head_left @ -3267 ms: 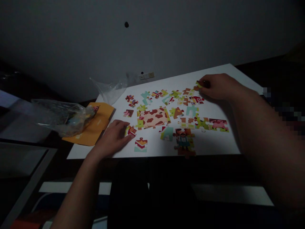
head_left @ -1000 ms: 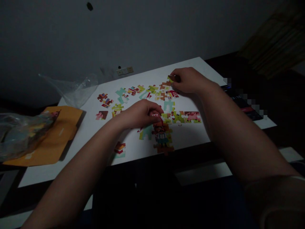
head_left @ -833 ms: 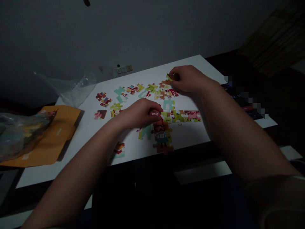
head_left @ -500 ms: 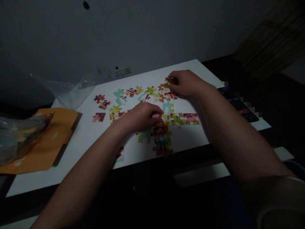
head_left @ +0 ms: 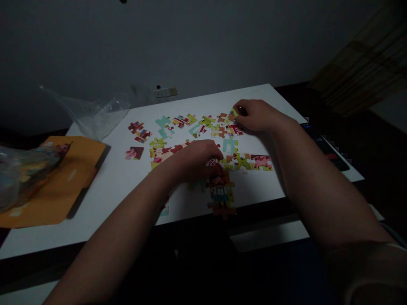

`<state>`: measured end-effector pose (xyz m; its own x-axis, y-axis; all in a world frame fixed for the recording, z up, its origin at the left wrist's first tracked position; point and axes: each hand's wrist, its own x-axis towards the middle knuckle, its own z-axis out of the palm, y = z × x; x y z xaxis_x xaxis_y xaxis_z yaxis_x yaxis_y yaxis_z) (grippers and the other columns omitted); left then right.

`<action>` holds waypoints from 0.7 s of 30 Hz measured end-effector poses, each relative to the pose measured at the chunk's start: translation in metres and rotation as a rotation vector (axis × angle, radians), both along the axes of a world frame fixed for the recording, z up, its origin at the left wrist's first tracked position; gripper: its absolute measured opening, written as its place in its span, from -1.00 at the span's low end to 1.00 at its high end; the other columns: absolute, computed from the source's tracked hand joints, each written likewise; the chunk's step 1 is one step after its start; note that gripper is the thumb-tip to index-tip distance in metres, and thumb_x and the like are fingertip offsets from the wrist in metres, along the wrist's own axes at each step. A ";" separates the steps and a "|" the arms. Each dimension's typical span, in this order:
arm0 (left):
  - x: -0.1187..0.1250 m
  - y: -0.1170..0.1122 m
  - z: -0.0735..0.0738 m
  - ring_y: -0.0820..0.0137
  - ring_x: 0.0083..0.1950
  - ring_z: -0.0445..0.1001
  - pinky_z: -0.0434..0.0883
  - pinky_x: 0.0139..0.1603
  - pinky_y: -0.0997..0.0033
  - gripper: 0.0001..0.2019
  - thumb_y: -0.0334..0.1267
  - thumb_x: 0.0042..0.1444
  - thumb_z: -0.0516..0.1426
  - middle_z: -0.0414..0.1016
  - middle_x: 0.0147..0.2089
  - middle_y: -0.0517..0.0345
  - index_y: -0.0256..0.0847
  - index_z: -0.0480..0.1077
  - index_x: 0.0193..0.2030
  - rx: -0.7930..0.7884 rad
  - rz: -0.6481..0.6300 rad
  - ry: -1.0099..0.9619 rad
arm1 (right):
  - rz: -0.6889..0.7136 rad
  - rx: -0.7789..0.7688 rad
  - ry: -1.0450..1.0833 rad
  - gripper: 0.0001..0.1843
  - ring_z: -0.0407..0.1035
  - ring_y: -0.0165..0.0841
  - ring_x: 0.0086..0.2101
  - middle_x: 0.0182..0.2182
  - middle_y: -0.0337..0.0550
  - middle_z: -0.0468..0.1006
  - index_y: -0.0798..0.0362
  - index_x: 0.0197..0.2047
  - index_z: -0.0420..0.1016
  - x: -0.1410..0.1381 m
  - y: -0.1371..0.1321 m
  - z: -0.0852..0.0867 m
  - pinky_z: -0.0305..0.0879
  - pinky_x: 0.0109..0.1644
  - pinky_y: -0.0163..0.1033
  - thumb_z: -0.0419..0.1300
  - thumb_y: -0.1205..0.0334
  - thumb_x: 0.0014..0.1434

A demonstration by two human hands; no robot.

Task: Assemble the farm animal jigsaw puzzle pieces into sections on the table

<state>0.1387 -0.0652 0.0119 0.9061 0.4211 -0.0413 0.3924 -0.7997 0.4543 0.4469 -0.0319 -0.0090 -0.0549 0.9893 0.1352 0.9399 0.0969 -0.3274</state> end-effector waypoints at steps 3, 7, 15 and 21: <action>-0.002 0.002 -0.007 0.10 0.19 0.61 0.48 0.30 0.04 -0.75 -0.22 0.29 0.38 0.71 0.13 -0.10 -0.13 0.71 0.08 0.038 -0.021 -0.048 | -0.002 -0.022 -0.021 -0.68 0.56 0.05 -0.14 -0.10 0.10 0.73 -0.07 0.05 0.71 0.002 0.002 -0.002 0.48 0.02 0.24 0.31 0.01 0.30; -0.006 0.011 -0.006 0.14 0.15 0.60 0.48 0.30 0.02 -0.81 -0.27 0.42 0.24 0.73 0.06 -0.06 -0.13 0.69 0.05 0.110 0.019 -0.095 | 0.005 -0.052 -0.071 -0.70 0.54 0.03 -0.17 -0.16 0.09 0.71 -0.07 -0.05 0.72 0.002 0.004 -0.001 0.48 -0.02 0.23 0.29 -0.05 0.33; -0.025 -0.087 0.073 0.18 0.05 0.67 0.61 0.15 0.13 -0.72 -0.16 0.57 0.10 0.74 -0.01 0.02 0.05 0.68 0.09 0.100 -0.076 -0.293 | 0.014 -0.064 -0.072 -0.64 0.55 0.06 -0.12 -0.08 0.17 0.72 -0.03 0.00 0.73 0.005 0.008 -0.007 0.46 0.05 0.25 0.27 -0.08 0.34; -0.053 -0.147 0.078 0.07 0.19 0.75 0.75 -0.21 0.20 -0.42 0.31 0.23 0.29 0.78 0.10 0.15 0.51 0.56 0.40 0.176 -0.335 -0.144 | 0.004 -0.081 -0.079 -0.64 0.56 0.07 -0.10 -0.05 0.14 0.74 0.01 0.01 0.73 0.005 0.009 -0.007 0.45 0.03 0.19 0.28 -0.04 0.36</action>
